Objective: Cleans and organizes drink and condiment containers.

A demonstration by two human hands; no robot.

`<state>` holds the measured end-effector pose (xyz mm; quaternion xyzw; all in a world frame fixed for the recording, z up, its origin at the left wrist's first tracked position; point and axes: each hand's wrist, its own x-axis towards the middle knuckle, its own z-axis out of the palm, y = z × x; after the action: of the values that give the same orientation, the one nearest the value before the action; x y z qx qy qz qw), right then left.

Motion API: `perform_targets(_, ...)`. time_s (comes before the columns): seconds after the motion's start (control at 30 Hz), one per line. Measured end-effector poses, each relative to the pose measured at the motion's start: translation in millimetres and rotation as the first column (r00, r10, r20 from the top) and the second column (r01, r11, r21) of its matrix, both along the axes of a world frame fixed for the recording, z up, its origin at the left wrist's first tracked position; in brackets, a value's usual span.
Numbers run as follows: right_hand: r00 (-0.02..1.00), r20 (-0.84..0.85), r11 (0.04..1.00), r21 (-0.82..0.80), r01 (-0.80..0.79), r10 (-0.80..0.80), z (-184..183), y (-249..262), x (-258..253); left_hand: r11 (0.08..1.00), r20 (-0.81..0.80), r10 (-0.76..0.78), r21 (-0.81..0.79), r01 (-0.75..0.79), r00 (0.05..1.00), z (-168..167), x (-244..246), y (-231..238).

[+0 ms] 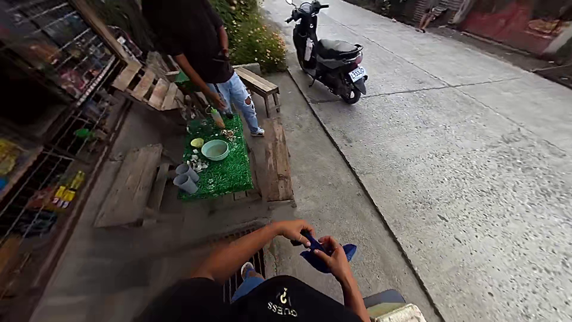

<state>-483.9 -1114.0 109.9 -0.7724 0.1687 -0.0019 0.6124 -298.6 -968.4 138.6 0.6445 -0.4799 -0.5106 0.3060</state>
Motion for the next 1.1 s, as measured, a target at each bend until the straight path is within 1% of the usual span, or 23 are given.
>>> perform_targets(0.1,0.975,-0.118,0.942,-0.259,-0.214,0.189,9.6,32.7,72.7,0.962,0.138,0.268,-0.084,-0.259,0.953,18.9,35.8,67.7)
perform_targets(0.17,0.958,-0.075,0.914,-0.286,-0.288,0.278,15.5,59.0,116.2,0.876,0.183,0.479,-0.158,-0.456,0.858,15.7,56.5,113.1)
perform_targets(0.2,0.943,-0.010,0.914,-0.244,-0.325,0.332,17.5,74.9,137.0,0.803,0.165,0.591,-0.210,-0.558,0.789,9.0,64.0,135.1)
perform_targets(0.27,0.913,0.129,0.922,-0.075,-0.380,0.387,20.1,114.1,176.7,0.601,0.062,0.785,-0.317,-0.733,0.617,-8.4,70.5,175.5)
perform_targets(0.33,0.913,0.217,0.907,0.172,-0.384,0.345,23.5,154.7,214.9,0.455,-0.017,0.873,-0.335,-0.825,0.488,-20.2,73.6,210.5)
perform_targets(0.37,0.925,0.233,0.885,0.294,-0.361,0.300,27.8,174.7,232.7,0.438,-0.024,0.884,-0.305,-0.846,0.466,-24.3,76.6,228.8)
perform_targets(0.43,0.945,0.246,0.809,0.497,-0.315,0.217,42.4,211.4,261.0,0.453,0.052,0.891,-0.175,-0.874,0.451,-33.5,81.3,264.4)
perform_targets(0.5,0.949,0.267,0.713,0.633,-0.304,0.167,49.5,235.7,281.1,0.411,0.129,0.907,-0.063,-0.910,0.401,-48.8,85.8,291.7)
perform_targets(0.57,0.962,0.254,0.611,0.747,-0.264,0.104,52.4,248.1,294.4,0.341,0.147,0.932,-0.047,-0.939,0.331,-64.9,96.1,310.3)
perform_targets(0.6,0.967,0.245,0.569,0.785,-0.243,0.075,55.3,251.2,298.6,0.337,0.161,0.931,-0.035,-0.941,0.328,-71.6,103.8,316.8)
perform_targets(0.7,0.964,0.267,0.450,0.861,-0.237,-0.004,61.2,252.3,304.6,0.439,0.184,0.874,0.100,-0.893,0.450,-80.1,128.0,330.0)
perform_targets(0.73,0.960,0.278,0.438,0.868,-0.232,-0.042,60.5,249.9,306.5,0.444,0.165,0.872,0.130,-0.887,0.461,-83.6,134.8,332.5)
perform_targets(0.77,0.957,0.279,0.473,0.856,-0.208,-0.085,58.7,246.0,309.2,0.417,0.143,0.890,0.128,-0.900,0.433,-88.4,140.8,333.7)
perform_targets(0.8,0.955,0.264,0.564,0.812,-0.147,-0.132,54.2,241.6,312.4,0.368,0.111,0.918,0.115,-0.923,0.380,-91.4,145.9,334.4)
perform_targets(0.83,0.960,0.224,0.717,0.696,-0.037,-0.167,45.1,237.0,316.9,0.316,0.052,0.945,0.120,-0.941,0.324,-90.1,151.1,334.4)
perform_targets(0.87,0.972,0.147,0.872,0.480,0.090,-0.181,31.3,234.0,323.4,0.268,-0.016,0.963,0.120,-0.956,0.269,-84.7,155.7,334.0)
perform_targets(0.9,0.986,0.020,0.958,0.238,0.157,-0.166,13.2,233.7,329.7,0.232,-0.100,0.970,0.098,-0.968,0.222,-77.8,158.3,333.3)
perform_targets(0.93,0.981,-0.168,0.987,0.107,0.121,-0.102,-4.9,236.0,334.2,0.224,-0.197,0.958,0.059,-0.973,0.209,-71.3,158.6,332.3)
perform_targets(0.97,0.931,-0.366,0.992,0.117,0.051,-0.004,-22.6,242.5,340.8,0.246,-0.293,0.927,0.010,-0.969,0.232,-65.0,158.3,331.4)
perform_targets(1.0,0.860,-0.499,0.972,0.236,0.012,0.111,-41.2,253.5,348.5,0.288,-0.388,0.877,-0.045,-0.956,0.283,-59.3,158.9,331.9)
perform_targets(1.03,0.813,-0.538,0.924,0.384,-0.001,0.224,-58.6,269.1,355.1,0.351,-0.479,0.807,-0.080,-0.933,0.345,-52.6,161.3,336.3)
perform_targets(1.07,0.802,-0.492,0.856,0.516,-0.043,0.337,-74.1,288.1,362.1,0.402,-0.563,0.736,-0.084,-0.912,0.376,-45.9,166.1,344.9)
perform_targets(1.1,0.799,-0.394,0.748,0.655,-0.103,0.455,-85.7,307.2,372.5,0.393,-0.622,0.705,-0.058,-0.918,0.341,-43.0,171.2,357.7)
